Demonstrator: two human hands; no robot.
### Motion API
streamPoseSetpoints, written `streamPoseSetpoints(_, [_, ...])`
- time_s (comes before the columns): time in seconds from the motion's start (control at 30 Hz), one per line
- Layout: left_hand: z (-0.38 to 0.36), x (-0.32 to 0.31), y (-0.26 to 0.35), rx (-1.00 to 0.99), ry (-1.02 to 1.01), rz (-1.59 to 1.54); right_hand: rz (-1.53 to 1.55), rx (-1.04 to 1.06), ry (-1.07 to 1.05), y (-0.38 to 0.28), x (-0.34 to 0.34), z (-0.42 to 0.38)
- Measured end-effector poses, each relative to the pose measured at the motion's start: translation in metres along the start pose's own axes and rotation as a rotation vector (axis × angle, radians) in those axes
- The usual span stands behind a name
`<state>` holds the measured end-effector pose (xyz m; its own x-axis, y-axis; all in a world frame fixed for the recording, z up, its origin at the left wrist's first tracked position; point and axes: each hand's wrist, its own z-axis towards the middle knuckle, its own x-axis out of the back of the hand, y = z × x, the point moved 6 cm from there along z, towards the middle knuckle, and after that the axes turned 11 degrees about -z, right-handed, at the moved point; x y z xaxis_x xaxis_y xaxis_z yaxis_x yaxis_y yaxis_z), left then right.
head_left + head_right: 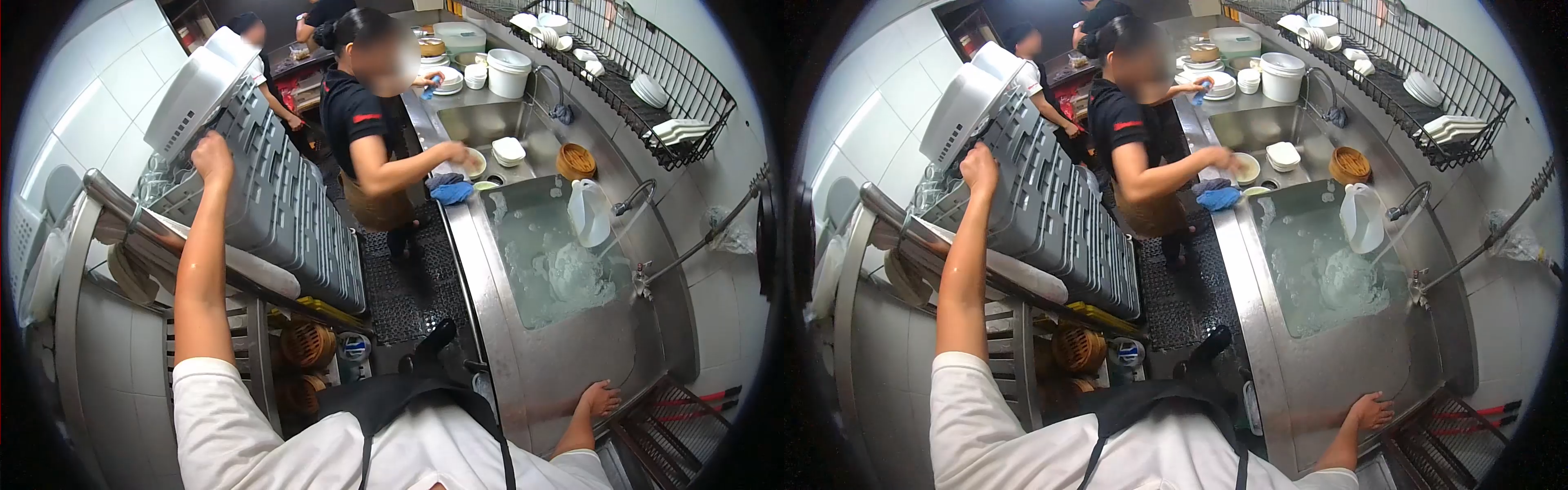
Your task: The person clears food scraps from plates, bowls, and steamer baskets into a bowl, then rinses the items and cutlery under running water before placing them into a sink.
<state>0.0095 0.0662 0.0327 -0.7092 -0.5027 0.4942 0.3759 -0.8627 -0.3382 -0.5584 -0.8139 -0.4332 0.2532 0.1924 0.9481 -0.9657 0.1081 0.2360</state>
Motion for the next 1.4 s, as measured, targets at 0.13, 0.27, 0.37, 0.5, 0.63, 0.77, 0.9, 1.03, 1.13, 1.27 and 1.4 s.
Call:
streamPoseSetpoints(0.13, [0.0, -0.002, -0.001, -0.027, 0.013, -0.018, 0.025, -0.004, -0.003, 0.002, 0.013, -0.004])
streamPoseSetpoints(0.27, [0.0, 0.004, 0.001, -0.01, -0.024, -0.053, 0.026, -0.006, -0.018, 0.003, 0.017, -0.006])
streamPoseSetpoints(0.37, [-0.002, 0.017, 0.005, -0.007, -0.03, -0.085, 0.021, 0.006, -0.05, 0.002, 0.029, -0.01])
streamPoseSetpoints(0.5, [-0.003, 0.032, 0.011, 0.052, -0.068, -0.116, 0.036, 0.004, -0.062, 0.001, 0.027, -0.01])
streamPoseSetpoints(0.63, [-0.003, 0.055, 0.02, 0.149, -0.143, -0.131, 0.045, 0.001, -0.059, 0.001, 0.025, -0.008])
streamPoseSetpoints(0.77, [-0.023, 0.087, 0.052, 0.19, 0.178, -0.489, 0.048, -0.012, -0.003, 0.0, 0.019, -0.004])
streamPoseSetpoints(0.9, [-0.083, 0.099, 0.187, 0.118, 0.081, -1.198, 0.038, -0.005, 0.032, 0.001, 0.001, -0.002])
streamPoseSetpoints(1.03, [-0.162, 0.045, 0.355, -0.225, -0.479, -1.629, 0.067, 0.043, 0.041, 0.002, 0.0, 0.002])
streamPoseSetpoints(1.13, [-0.187, 0.012, 0.431, -0.376, -0.717, -1.633, -0.031, -0.001, 0.089, 0.009, -0.034, 0.005])
streamPoseSetpoints(1.27, [-0.155, -0.017, 0.484, -0.494, -0.801, -1.621, 0.129, -0.197, -0.144, -0.025, -0.006, -0.023])
streamPoseSetpoints(1.4, [-0.119, -0.054, 0.505, -0.428, -0.895, -1.554, 0.241, -0.091, -0.034, -0.101, 0.071, -0.057])
